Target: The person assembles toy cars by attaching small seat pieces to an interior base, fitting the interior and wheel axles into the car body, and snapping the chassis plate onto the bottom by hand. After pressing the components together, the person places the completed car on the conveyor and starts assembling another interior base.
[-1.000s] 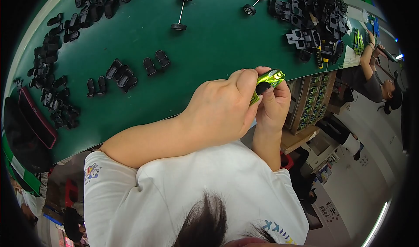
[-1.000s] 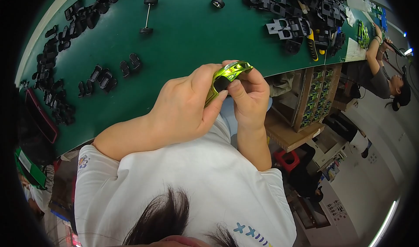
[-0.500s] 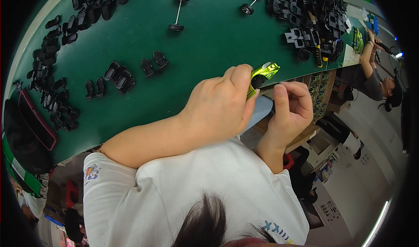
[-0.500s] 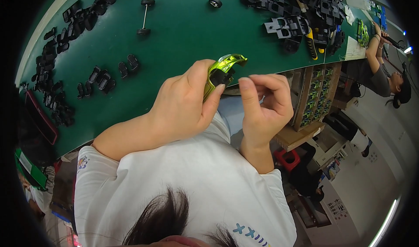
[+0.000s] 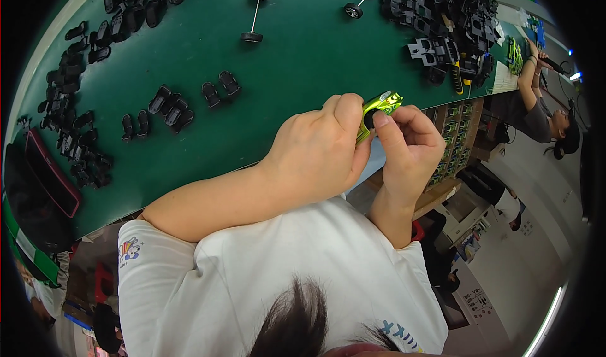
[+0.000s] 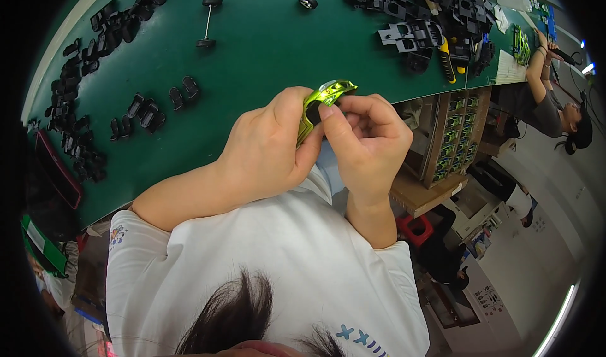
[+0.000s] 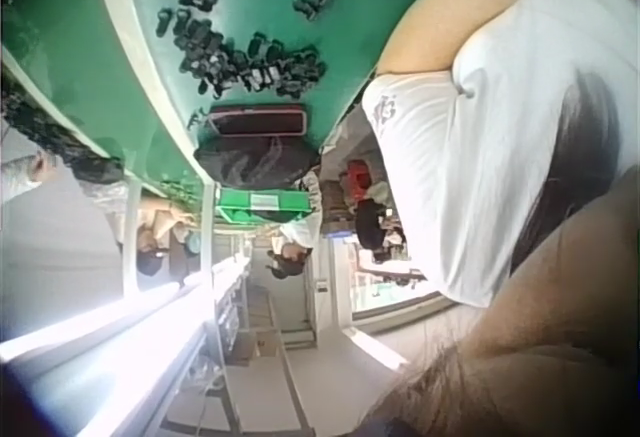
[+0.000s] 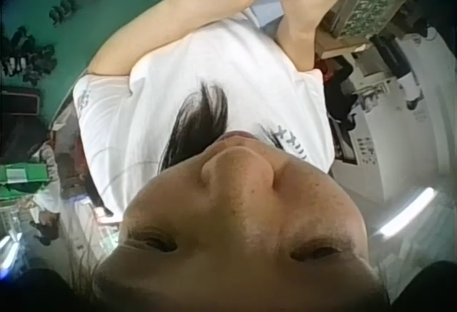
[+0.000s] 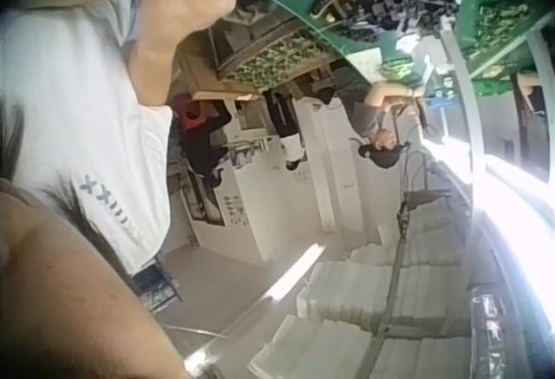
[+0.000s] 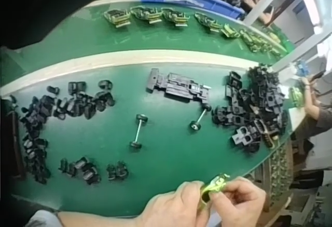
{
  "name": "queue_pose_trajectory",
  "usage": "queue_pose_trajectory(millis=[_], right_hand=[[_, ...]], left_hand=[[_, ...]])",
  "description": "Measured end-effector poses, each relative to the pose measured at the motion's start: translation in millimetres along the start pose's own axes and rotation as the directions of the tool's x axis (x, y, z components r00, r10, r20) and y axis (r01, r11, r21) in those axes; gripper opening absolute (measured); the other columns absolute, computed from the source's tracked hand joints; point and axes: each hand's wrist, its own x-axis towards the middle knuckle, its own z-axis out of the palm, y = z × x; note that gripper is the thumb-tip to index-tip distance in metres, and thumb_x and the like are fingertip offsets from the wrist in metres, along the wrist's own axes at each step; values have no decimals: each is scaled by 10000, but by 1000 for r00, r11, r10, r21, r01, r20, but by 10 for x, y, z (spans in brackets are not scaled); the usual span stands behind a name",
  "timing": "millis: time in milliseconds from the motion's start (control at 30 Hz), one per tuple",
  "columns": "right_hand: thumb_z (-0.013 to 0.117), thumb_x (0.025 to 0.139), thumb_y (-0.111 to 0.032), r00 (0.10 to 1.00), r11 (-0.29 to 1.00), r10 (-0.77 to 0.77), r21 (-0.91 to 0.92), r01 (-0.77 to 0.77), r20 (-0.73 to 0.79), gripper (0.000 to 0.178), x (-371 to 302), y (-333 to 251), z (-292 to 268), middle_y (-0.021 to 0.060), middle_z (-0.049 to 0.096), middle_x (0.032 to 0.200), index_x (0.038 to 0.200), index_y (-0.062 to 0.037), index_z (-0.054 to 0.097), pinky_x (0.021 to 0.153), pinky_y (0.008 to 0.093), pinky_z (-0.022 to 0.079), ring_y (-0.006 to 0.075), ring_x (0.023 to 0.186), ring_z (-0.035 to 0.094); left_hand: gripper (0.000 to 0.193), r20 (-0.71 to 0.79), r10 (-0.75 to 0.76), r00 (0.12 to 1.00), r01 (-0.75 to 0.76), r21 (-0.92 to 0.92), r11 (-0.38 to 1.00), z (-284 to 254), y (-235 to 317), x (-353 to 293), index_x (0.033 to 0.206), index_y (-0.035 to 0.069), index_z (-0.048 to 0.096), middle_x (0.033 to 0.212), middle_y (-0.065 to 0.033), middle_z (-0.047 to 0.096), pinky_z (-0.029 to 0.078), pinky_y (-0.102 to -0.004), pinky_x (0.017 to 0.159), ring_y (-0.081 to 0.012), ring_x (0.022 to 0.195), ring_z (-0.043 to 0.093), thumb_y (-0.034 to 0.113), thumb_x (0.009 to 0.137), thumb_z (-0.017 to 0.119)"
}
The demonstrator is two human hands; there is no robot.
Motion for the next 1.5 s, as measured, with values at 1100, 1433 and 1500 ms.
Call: queue_pose_trajectory(millis=[1100,1433,1500], right_hand=[[737,836,-18,994,989,-74,126,84,-84,153,-52,170,-83,45,640,852,968,42,690,597,175,447,59,672,555],[678,915,-159,999,921,-5,389,21,-43,190,-2,200,-223,36,655,805,996,13,685,561,186,385,64,632,533],[681,913,-160,1000,921,2,390,-2,1,185,-21,207,-238,37,656,807,992,8,687,564,185,385,63,643,537]], left_hand=[[275,-20,-41,999,38,-122,992,-80,-4,69,976,-57,438,732,-165,593,483,-366,472,-308,532,605,132,886,616],[529,259,-287,922,371,-802,469,-150,-68,116,1357,2,333,1168,-140,568,523,-365,886,-206,1012,615,76,869,524],[607,309,-306,900,418,-809,412,-161,-58,136,1371,7,316,1175,-175,573,538,-425,892,-275,1011,642,77,796,496]])
